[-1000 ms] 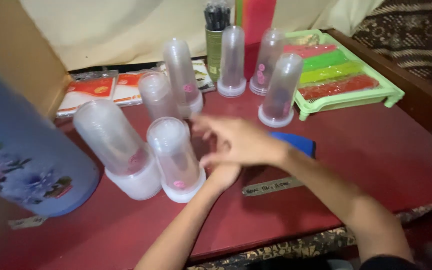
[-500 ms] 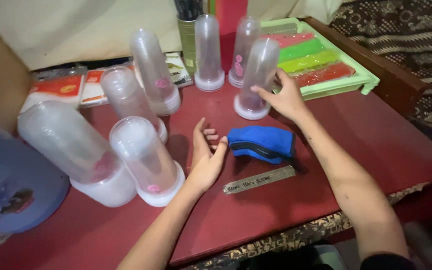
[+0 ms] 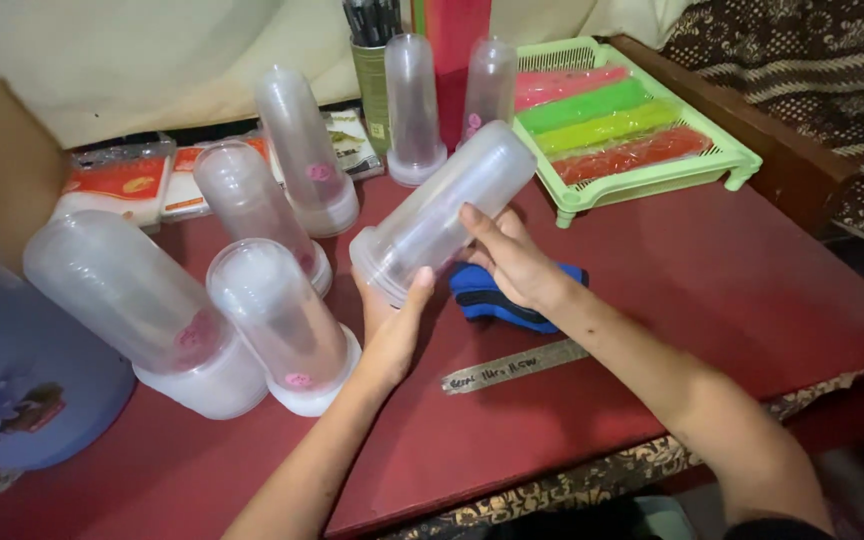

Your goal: Wiping plastic cups with a cloth and stacking them on a table

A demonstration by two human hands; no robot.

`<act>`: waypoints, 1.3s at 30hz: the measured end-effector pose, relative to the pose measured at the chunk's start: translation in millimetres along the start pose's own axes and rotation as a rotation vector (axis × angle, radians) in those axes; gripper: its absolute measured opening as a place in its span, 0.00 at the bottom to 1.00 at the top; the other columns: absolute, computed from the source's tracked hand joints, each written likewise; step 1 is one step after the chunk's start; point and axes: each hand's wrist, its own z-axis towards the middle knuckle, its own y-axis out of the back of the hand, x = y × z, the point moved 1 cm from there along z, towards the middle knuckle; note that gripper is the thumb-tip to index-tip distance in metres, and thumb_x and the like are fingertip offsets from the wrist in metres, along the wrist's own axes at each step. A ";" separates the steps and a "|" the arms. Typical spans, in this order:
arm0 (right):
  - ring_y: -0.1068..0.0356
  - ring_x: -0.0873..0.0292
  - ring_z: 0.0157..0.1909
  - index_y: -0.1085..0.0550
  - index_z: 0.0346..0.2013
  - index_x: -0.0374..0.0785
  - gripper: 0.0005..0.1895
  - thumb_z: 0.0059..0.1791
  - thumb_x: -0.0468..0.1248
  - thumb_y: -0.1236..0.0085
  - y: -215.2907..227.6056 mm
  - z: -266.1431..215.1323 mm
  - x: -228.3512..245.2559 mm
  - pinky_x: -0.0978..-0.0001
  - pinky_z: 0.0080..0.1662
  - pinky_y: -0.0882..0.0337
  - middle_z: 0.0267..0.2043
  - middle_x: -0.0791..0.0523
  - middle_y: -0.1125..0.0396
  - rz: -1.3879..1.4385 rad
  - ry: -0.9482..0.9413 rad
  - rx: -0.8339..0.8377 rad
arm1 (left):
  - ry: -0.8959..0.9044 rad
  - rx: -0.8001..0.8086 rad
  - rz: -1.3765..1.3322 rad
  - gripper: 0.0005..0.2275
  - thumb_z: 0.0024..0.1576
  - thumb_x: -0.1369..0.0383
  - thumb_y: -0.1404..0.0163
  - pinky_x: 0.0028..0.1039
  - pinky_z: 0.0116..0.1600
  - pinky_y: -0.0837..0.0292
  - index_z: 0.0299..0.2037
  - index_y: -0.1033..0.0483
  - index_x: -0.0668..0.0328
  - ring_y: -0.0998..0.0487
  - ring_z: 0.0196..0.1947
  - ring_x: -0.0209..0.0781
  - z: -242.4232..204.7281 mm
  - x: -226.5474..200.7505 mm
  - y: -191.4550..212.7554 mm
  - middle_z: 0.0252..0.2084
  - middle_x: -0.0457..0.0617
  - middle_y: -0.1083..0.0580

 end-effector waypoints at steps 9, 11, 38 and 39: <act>0.31 0.61 0.51 0.34 0.55 0.36 0.27 0.53 0.51 0.39 -10.9 -2.9 16.1 0.58 0.58 0.27 0.48 0.56 0.33 0.020 0.114 -0.130 | -0.184 0.096 -0.006 0.34 0.63 0.50 0.57 0.48 0.74 0.50 0.73 0.51 0.64 0.43 0.72 0.57 12.2 65.3 9.4 0.71 0.66 0.41; 0.31 0.61 0.50 0.34 0.54 0.36 0.26 0.52 0.50 0.39 -20.4 -10.9 28.8 0.58 0.59 0.28 0.47 0.56 0.34 0.060 0.121 -0.142 | -0.209 0.097 -0.032 0.32 0.63 0.51 0.56 0.49 0.72 0.46 0.71 0.47 0.66 0.39 0.69 0.56 9.0 58.1 9.7 0.68 0.66 0.38; 0.31 0.57 0.55 0.36 0.61 0.36 0.22 0.54 0.37 0.45 28.5 4.7 11.5 0.50 0.62 0.30 0.54 0.53 0.32 -0.020 0.497 0.096 | 0.043 0.343 -0.694 0.38 0.62 0.38 0.75 0.31 0.35 0.21 0.58 0.35 0.72 0.43 0.09 0.24 -4.3 28.8 -18.6 0.32 0.58 0.25; 0.30 0.55 0.55 0.36 0.61 0.36 0.22 0.54 0.37 0.45 31.4 5.8 12.1 0.49 0.62 0.30 0.53 0.53 0.32 -0.042 0.505 0.100 | 0.068 0.383 -0.702 0.39 0.62 0.37 0.78 0.30 0.34 0.21 0.58 0.34 0.70 0.43 0.09 0.22 -7.7 20.1 -17.7 0.33 0.57 0.25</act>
